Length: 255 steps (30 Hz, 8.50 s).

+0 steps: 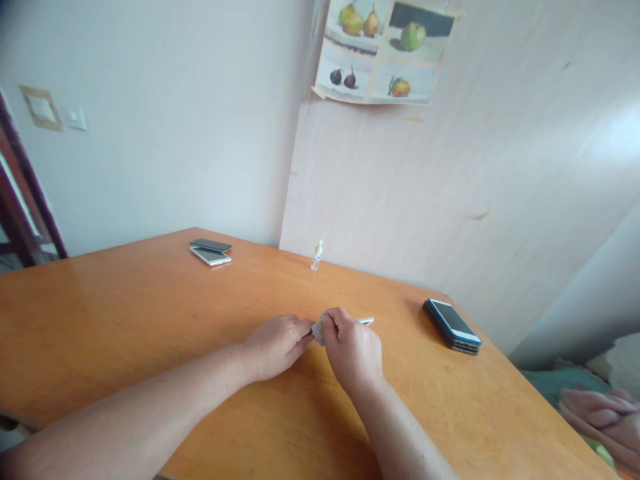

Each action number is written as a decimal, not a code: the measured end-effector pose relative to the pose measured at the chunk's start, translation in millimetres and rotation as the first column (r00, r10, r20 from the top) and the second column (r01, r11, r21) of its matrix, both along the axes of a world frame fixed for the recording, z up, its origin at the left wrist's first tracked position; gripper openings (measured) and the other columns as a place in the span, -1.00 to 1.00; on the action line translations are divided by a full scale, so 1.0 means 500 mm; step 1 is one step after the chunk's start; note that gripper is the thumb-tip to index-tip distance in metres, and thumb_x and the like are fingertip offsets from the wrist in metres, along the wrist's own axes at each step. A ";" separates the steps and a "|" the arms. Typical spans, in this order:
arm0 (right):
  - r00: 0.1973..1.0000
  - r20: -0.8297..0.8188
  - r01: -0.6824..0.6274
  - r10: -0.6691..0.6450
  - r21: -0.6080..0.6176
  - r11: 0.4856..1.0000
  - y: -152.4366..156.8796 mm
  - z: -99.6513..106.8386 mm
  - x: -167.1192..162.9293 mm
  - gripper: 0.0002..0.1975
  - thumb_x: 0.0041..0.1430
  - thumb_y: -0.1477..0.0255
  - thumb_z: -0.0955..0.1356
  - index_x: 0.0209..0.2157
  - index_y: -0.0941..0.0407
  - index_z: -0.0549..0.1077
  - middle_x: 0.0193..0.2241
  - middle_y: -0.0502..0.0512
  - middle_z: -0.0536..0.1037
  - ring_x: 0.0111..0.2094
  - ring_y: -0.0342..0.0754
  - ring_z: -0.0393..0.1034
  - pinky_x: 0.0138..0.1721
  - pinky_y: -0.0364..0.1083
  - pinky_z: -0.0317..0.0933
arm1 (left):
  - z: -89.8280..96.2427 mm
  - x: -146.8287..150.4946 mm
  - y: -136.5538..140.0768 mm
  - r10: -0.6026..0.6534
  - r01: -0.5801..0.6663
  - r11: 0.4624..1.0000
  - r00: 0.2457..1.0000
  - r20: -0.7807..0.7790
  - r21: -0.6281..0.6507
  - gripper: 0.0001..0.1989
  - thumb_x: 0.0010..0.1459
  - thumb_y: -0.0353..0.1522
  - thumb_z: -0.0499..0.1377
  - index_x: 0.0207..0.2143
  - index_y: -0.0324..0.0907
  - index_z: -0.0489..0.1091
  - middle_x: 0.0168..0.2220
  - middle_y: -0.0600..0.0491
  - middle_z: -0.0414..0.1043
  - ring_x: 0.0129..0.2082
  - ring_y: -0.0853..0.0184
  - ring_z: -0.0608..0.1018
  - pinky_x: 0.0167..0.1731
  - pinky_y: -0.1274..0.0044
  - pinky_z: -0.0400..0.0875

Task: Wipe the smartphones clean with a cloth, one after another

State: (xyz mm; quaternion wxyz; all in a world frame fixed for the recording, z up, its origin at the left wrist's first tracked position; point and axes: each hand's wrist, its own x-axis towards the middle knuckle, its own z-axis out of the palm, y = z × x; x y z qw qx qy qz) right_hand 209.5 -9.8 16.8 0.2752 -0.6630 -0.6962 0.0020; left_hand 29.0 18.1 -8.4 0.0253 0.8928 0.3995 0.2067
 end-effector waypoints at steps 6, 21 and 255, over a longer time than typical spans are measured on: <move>0.960 -0.014 0.278 -0.279 -0.051 0.959 0.047 0.008 0.105 -0.62 0.29 0.13 0.17 -0.23 -0.03 0.54 -0.40 0.07 0.59 -0.36 -0.01 0.41 -0.45 -0.14 -0.02 | 0.004 0.001 -0.002 0.025 -0.026 1.000 1.000 -0.012 -0.003 -0.73 0.38 -0.23 -0.08 -0.22 -0.12 0.36 -0.36 -0.01 0.47 -0.34 0.23 0.53 -0.36 0.49 0.33; 0.999 0.013 0.039 -0.039 0.004 0.999 0.007 0.003 0.022 -0.66 0.32 0.17 0.17 -0.20 -0.06 0.52 -0.43 -0.02 0.60 -0.40 -0.07 0.43 -0.45 -0.16 -0.02 | 0.003 -0.001 0.000 0.008 -0.007 0.999 1.000 0.024 -0.034 -0.72 0.38 -0.25 -0.09 -0.25 -0.12 0.36 -0.35 -0.01 0.48 -0.33 0.22 0.54 -0.34 0.48 0.34; 0.938 -0.341 -0.071 0.066 -0.002 0.997 0.090 -0.073 0.077 -0.85 0.10 0.34 0.32 -0.46 0.09 0.47 -0.48 0.01 0.54 -0.42 -0.09 0.38 -0.39 -0.15 0.14 | -0.013 -0.015 0.017 0.167 -0.156 0.981 0.982 0.092 -0.118 -0.36 -0.03 -0.07 0.31 0.07 -0.11 0.32 -0.03 -0.07 0.43 0.00 0.08 0.42 -0.03 0.36 0.28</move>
